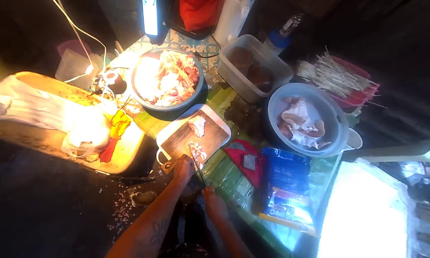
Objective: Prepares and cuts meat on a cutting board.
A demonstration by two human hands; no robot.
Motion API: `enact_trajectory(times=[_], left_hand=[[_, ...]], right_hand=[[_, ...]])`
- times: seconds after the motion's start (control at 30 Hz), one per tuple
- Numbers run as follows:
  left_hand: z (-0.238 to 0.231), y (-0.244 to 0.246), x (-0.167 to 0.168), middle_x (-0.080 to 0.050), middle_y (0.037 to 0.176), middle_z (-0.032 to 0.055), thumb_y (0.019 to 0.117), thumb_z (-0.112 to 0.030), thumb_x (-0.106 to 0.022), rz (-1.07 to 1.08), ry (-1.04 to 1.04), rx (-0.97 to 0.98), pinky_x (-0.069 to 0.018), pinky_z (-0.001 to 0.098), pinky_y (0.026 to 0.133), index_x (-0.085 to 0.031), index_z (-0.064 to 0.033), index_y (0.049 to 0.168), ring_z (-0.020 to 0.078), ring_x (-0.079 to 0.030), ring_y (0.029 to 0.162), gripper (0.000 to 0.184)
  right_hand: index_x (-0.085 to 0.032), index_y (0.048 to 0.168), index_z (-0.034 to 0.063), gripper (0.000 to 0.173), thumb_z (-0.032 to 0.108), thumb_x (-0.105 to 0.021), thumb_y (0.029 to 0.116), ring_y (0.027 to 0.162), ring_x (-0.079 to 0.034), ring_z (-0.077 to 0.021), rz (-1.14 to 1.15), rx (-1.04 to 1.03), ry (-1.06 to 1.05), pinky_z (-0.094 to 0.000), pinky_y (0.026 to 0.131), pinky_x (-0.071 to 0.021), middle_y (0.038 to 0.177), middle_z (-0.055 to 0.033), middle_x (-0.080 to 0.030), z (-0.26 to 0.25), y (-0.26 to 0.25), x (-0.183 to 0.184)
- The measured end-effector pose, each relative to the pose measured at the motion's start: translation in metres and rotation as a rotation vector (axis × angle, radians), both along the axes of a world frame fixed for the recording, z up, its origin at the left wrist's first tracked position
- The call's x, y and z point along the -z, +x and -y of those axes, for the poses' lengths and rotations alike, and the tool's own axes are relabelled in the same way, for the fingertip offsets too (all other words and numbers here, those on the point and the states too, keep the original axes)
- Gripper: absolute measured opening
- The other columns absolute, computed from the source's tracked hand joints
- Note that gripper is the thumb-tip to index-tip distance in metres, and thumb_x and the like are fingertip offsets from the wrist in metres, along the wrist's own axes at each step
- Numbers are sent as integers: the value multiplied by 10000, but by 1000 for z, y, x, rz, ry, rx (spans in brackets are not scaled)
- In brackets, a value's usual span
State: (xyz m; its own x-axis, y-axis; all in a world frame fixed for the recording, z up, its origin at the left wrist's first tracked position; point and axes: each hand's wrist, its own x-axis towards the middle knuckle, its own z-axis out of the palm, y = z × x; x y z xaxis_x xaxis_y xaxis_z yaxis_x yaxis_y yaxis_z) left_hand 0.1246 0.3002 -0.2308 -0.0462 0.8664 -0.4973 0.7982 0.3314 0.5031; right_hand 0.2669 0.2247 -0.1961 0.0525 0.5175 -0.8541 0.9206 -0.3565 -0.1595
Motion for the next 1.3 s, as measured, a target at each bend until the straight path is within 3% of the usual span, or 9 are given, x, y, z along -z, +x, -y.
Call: enact_trajectory(times=[0.17,0.3,0.53,0.63,0.77,0.93,1.2,1.3], left_hand=[[0,2,0,-678,1235,182,1021,-120,-585,-22,-10,-4,-527,482,1008,-731,16,1056,339,-662,1145,203],[-3,3,-2,-671,1253,172,1035,-124,-568,-11,-47,6,-510,454,1040,-724,19,1083,318,-650,1176,217],[-4,1,-2,-669,1261,179,1029,-101,-570,-4,-23,23,-514,458,1036,-720,19,1100,325,-649,1181,205],[-1,3,-1,-674,1244,185,1026,-99,-575,-20,-12,18,-520,478,1019,-722,25,1075,337,-656,1163,199],[-6,2,0,-670,1246,167,1032,-131,-561,-30,-55,31,-518,459,1029,-726,8,1088,311,-655,1166,223],[-8,4,-3,-652,1286,167,1022,-108,-559,-77,-129,65,-514,460,1037,-718,11,1118,321,-636,1204,221],[-6,6,5,-669,1245,164,1016,-103,-574,-85,-53,50,-532,459,1005,-725,15,1071,322,-657,1155,199],[-6,5,1,-661,1269,177,1026,-102,-561,-60,-56,44,-517,470,1027,-720,20,1101,330,-646,1181,214]], right_hand=[[-402,1518,85,496,388,-341,1131,1162,-691,-380,-10,39,-45,-548,963,-554,1238,-212,-694,14,3,9],[-432,1471,82,465,385,-329,1134,1172,-689,-372,2,40,-84,-541,969,-552,1242,-206,-691,21,10,3],[-425,1491,73,486,388,-358,1128,1194,-675,-368,-89,87,-30,-544,987,-543,1269,-208,-679,-23,-13,14],[-412,1508,69,491,377,-356,1129,1212,-664,-375,-91,84,-55,-549,1000,-535,1290,-212,-669,-11,-6,17],[-424,1493,67,493,390,-347,1128,1194,-674,-383,-55,65,-64,-559,982,-543,1266,-219,-679,13,14,6],[-420,1503,112,489,415,-329,1130,1144,-697,-382,27,-28,-12,-546,950,-555,1187,-200,-712,8,9,-17],[-449,1477,65,474,371,-357,1126,1224,-658,-369,-111,27,-24,-547,1005,-531,1301,-216,-663,-41,-18,15],[-471,1452,30,476,362,-376,1124,1197,-665,-387,-189,89,-34,-553,1005,-531,1276,-238,-664,-14,-3,27]])
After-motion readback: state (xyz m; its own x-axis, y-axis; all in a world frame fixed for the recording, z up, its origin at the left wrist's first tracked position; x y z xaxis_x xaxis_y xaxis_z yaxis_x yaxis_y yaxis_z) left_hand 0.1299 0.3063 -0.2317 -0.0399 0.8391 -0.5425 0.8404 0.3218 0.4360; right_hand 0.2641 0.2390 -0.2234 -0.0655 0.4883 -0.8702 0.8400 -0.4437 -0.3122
